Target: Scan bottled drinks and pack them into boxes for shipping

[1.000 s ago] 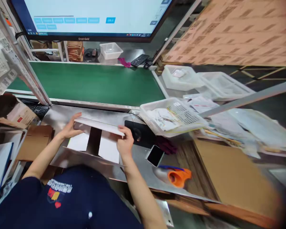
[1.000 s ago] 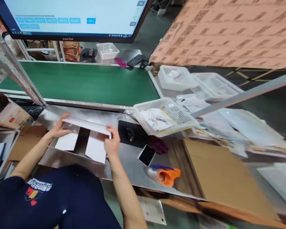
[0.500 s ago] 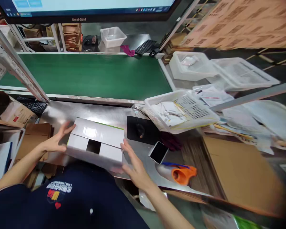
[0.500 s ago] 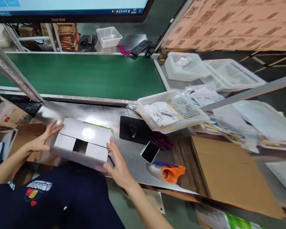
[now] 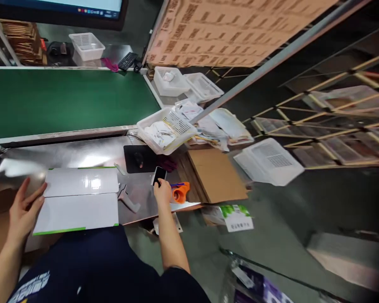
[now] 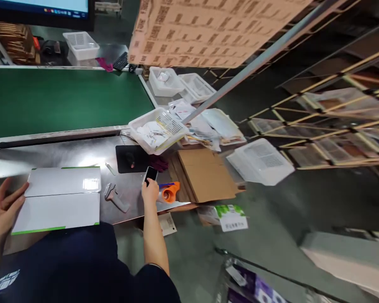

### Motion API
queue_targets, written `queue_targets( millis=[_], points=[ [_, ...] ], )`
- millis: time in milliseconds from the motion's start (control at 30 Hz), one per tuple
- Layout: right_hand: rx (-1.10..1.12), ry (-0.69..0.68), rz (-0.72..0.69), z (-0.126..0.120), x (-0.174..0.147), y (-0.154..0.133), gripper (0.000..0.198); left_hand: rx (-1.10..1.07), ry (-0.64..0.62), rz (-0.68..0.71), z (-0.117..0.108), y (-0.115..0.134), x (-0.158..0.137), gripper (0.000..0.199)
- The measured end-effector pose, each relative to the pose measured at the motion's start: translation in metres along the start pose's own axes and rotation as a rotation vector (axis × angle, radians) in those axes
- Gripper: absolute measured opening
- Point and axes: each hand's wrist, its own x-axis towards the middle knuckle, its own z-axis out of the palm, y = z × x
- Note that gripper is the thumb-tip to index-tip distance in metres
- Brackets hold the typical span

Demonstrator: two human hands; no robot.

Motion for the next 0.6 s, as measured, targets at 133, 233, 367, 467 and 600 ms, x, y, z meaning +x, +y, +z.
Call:
queue_targets(
  millis=[133, 233, 367, 467, 600],
  points=[
    [-0.215, 0.061, 0.162, -0.024, 0.023, 0.031, 0.044, -0.022, 0.057, -0.146, 0.002, 0.012, -0.001, 0.082],
    [-0.340, 0.088, 0.321, -0.038, 0.032, 0.054, 0.048, -0.048, 0.123, -0.219, 0.008, 0.022, -0.006, 0.070],
    [-0.395, -0.002, 0.451, -0.033, 0.042, 0.076, 0.063, 0.020, 0.208, -0.177, 0.018, 0.037, -0.012, 0.059],
    [-0.365, -0.033, 0.477, -0.017, 0.051, 0.079, 0.064, 0.043, 0.245, -0.168, 0.024, 0.046, -0.013, 0.060],
    [-0.265, -0.013, 0.524, -0.009, 0.061, 0.071, 0.053, 0.022, 0.263, -0.182, 0.026, 0.048, -0.009, 0.053]
  ],
)
